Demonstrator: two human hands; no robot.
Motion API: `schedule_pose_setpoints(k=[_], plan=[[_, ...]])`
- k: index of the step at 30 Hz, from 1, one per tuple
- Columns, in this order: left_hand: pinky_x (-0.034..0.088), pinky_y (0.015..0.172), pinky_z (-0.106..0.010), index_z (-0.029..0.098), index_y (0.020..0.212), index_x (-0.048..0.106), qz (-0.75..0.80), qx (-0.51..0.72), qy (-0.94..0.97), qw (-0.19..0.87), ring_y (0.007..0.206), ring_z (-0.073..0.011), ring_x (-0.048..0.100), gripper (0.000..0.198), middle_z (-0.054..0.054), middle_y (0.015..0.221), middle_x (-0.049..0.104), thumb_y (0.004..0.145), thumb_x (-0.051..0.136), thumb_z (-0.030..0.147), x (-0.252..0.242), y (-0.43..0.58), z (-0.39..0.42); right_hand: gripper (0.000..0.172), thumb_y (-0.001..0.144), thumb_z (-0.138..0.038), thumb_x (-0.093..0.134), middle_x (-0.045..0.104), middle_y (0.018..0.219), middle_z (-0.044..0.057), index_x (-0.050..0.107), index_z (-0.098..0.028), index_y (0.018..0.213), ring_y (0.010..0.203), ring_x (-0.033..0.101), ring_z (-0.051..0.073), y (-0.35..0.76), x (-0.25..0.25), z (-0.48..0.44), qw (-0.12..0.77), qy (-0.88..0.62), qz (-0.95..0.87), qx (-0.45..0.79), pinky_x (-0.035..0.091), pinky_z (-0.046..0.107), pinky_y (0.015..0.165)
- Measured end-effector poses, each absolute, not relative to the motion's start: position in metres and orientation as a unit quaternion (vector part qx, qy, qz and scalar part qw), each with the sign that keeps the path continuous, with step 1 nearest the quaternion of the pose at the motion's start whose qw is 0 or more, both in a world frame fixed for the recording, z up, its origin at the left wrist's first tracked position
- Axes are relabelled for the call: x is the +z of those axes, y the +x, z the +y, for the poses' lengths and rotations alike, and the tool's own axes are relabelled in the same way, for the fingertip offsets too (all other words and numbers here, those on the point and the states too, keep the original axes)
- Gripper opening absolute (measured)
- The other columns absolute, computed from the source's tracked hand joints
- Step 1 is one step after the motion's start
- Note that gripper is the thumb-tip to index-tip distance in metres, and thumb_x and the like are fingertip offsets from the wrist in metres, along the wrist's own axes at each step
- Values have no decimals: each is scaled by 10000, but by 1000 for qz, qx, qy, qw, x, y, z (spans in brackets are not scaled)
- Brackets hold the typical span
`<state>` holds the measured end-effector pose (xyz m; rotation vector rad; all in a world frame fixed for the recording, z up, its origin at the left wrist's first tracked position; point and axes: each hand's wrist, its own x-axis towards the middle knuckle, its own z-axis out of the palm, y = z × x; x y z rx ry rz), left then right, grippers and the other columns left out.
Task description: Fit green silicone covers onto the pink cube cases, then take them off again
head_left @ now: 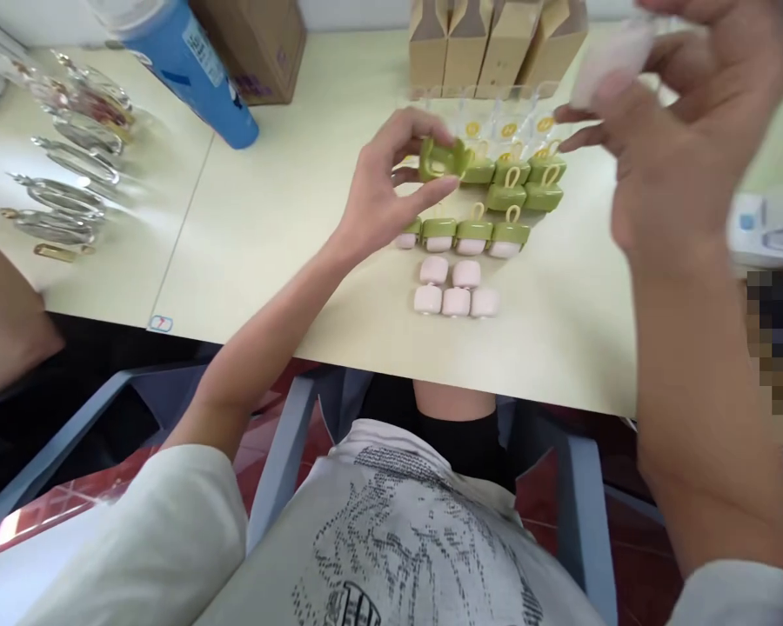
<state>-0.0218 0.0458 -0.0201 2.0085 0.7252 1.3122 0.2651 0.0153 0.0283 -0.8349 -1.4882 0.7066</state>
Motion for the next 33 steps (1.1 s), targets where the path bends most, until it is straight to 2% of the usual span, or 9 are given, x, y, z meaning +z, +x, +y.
schedule_pose_setpoints(k=[2,4,6,9,14,18,26,29,33], plan=[[675,868,-307,298,1195,723,292,505,759,289,1094,-173,773,514,-33,1314,768,918,954,665,-31,-26,40,297,959,-352,889,801,1194,-8,787,-400,1234,1023,759,187,256,10,7,644,-328,-643,253,697,363,767],[674,876,-323,318,1198,739,276,518,763,271,1082,-174,782,469,-33,1305,782,917,976,609,-35,-26,35,246,1048,-400,816,797,1268,-13,767,-467,1280,1022,759,205,246,-5,-2,630,-351,-662,207,725,407,853],[683,894,-360,336,1233,749,248,532,768,255,1125,-208,809,405,-42,1295,805,952,957,540,-35,-23,29,308,1087,-492,760,769,1405,24,732,-451,1391,1137,781,249,237,-15,-11,599,-355,-695,181,734,458,937],[688,926,-404,322,1273,761,225,533,788,211,1228,-269,818,398,-70,1303,831,969,936,510,-33,-16,17,442,1098,-554,734,748,1378,64,687,-434,1522,1230,786,307,227,-25,-24,592,-335,-719,146,731,510,984],[683,864,-362,291,1303,757,229,534,797,168,1140,-242,833,373,-82,1284,854,984,933,372,-37,-6,-3,409,1073,-507,792,808,1313,83,746,-383,1460,1203,799,332,222,-31,-31,581,-310,-745,109,712,556,1030],[692,905,-354,262,1269,756,244,543,778,201,1095,-221,834,344,-81,1271,858,986,927,355,-41,-3,-7,393,1072,-402,806,844,1313,81,781,-375,1463,1199,808,333,224,-30,-29,573,-298,-759,90,715,543,998],[696,1033,-369,211,1215,755,299,529,748,268,1174,-222,835,367,-107,1285,855,958,942,393,-42,-3,-12,433,1070,-286,786,849,1271,78,808,-375,1493,1158,821,303,225,-28,-28,554,-292,-778,55,710,521,996],[714,978,-354,223,1201,748,305,537,724,307,1127,-220,848,443,-95,1252,856,914,983,465,-45,-1,-13,438,1064,-292,776,830,1244,77,811,-392,1488,1139,810,299,225,-29,-28,553,-294,-778,59,714,526,973],[713,855,-312,274,1242,663,292,552,692,362,1147,-239,859,676,-79,1240,850,778,1081,533,-48,2,-11,442,1047,-311,774,816,1232,78,802,-397,1480,1118,797,315,225,-26,-31,530,-309,-787,68,723,557,949]])
